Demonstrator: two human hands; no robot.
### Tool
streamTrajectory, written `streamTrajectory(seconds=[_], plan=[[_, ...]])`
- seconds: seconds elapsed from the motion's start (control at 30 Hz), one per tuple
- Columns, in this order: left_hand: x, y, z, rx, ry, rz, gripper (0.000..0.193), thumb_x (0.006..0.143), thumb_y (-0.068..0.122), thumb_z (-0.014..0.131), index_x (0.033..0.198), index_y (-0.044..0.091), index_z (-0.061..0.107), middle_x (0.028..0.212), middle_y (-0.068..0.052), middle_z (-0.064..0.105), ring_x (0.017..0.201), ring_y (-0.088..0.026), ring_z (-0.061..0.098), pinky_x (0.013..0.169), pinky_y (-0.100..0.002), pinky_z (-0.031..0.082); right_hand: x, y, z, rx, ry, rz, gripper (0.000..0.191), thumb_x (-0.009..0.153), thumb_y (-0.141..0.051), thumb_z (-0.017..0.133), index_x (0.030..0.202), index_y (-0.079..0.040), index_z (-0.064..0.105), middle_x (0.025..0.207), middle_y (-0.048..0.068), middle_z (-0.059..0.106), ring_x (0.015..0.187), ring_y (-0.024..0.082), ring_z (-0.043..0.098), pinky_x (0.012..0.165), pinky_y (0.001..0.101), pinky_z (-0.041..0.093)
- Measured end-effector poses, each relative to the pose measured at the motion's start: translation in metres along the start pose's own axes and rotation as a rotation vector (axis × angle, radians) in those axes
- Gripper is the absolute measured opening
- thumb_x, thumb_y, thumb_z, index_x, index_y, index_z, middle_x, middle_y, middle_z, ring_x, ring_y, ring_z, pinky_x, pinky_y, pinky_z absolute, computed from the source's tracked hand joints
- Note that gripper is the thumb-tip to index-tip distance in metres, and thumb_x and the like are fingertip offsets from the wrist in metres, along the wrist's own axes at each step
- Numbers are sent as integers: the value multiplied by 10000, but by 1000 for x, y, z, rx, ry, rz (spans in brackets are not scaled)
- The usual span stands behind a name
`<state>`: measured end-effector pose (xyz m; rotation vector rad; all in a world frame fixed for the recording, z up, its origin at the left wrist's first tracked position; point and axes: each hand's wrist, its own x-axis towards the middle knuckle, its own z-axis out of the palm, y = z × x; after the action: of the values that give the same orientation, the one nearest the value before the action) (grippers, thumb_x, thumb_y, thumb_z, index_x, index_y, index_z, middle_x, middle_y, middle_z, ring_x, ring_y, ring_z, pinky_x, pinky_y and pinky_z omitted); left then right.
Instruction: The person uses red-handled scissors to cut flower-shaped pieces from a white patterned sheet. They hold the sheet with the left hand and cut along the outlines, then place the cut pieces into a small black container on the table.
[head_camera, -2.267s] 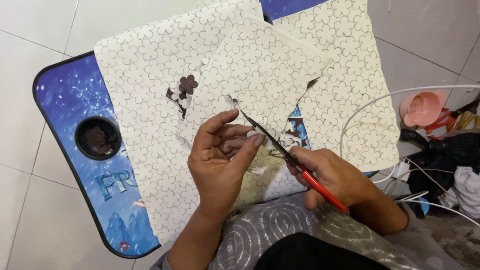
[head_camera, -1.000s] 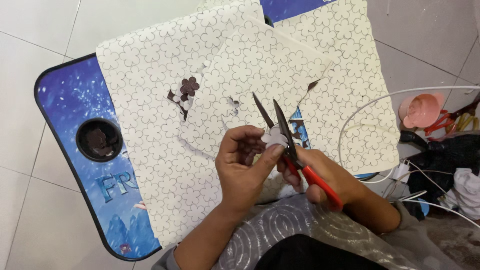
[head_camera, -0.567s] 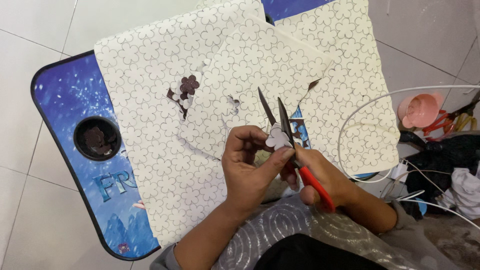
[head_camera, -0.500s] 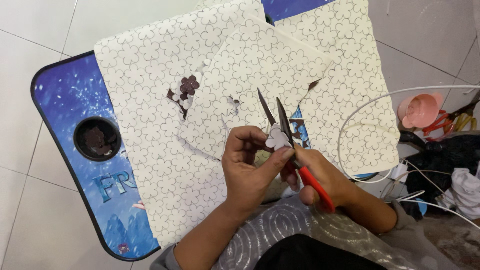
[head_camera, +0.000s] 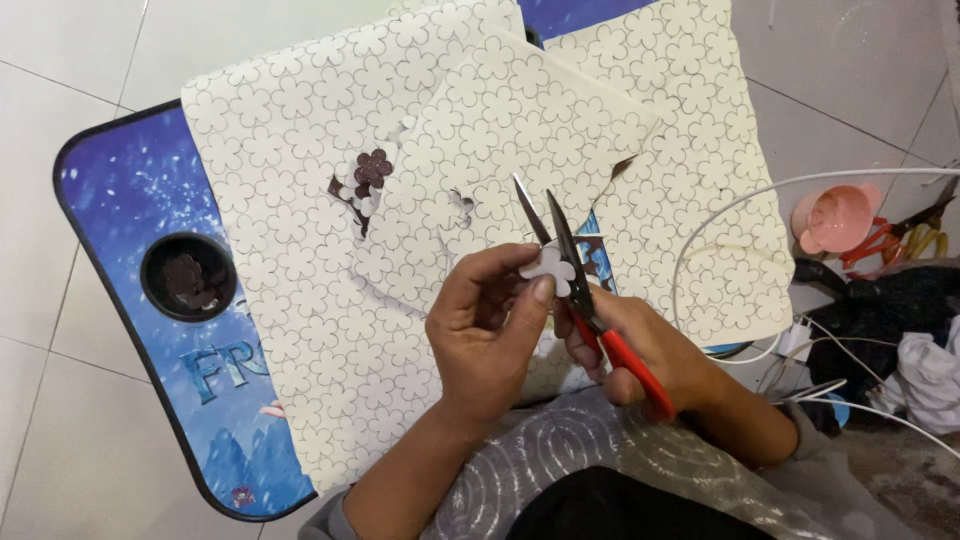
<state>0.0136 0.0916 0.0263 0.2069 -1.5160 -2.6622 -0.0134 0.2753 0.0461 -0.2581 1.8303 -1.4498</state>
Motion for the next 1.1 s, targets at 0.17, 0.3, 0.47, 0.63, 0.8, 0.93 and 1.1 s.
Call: streamTrajectory(seconds=[0.17,0.3,0.47,0.63,0.8,0.93,1.1], plan=[[0,6,5,163,-30,64,222,1006,-24,703,1222,-24,648,1076,-106,721,979,-132,730,836,-279,644,-5,3,-4,3,-3,-60,1278,601,-1067,396,1313,-15,526,810,33,605,711,136,596,602,285,492],[-2,9,8,189,-87,74,230,1014,-27,701,1236,-29,640,1078,-116,731,963,-135,729,822,-268,624,-7,9,-7,28,-43,-119,1266,664,-1054,395,1309,27,533,931,69,603,813,162,584,714,316,499],[-1,8,10,19,-95,-57,251,983,-6,694,1222,-19,617,1032,-111,745,853,-121,739,696,-269,656,-8,13,-7,4,-54,-153,1229,721,-1032,345,1299,37,524,922,68,607,807,159,589,708,315,506],[-3,4,8,66,-69,-52,280,982,-23,719,1246,-30,628,1062,-121,739,915,-120,719,816,-268,619,-9,8,-8,-59,-34,-165,1259,709,-1039,291,1323,37,514,891,55,620,751,153,593,650,306,496],[-4,1,5,102,-45,-22,288,966,-43,732,1240,-28,646,1119,-121,728,992,-124,706,897,-271,601,-10,1,-8,-100,-17,-136,1310,670,-1055,263,1368,28,500,785,26,580,675,137,549,584,305,452],[-3,2,-1,113,-51,-10,278,964,-46,726,1229,-16,648,1136,-115,732,1015,-127,710,917,-272,605,-6,0,-7,-70,-41,-151,1267,676,-1052,296,1305,23,532,772,17,547,650,128,528,564,294,443],[-2,6,-6,136,-54,-10,267,965,-45,726,1222,-14,659,1139,-108,725,1037,-131,711,929,-276,606,-5,-1,-6,6,-63,-74,1183,637,-1060,378,1121,3,570,738,16,520,638,131,516,556,285,454]])
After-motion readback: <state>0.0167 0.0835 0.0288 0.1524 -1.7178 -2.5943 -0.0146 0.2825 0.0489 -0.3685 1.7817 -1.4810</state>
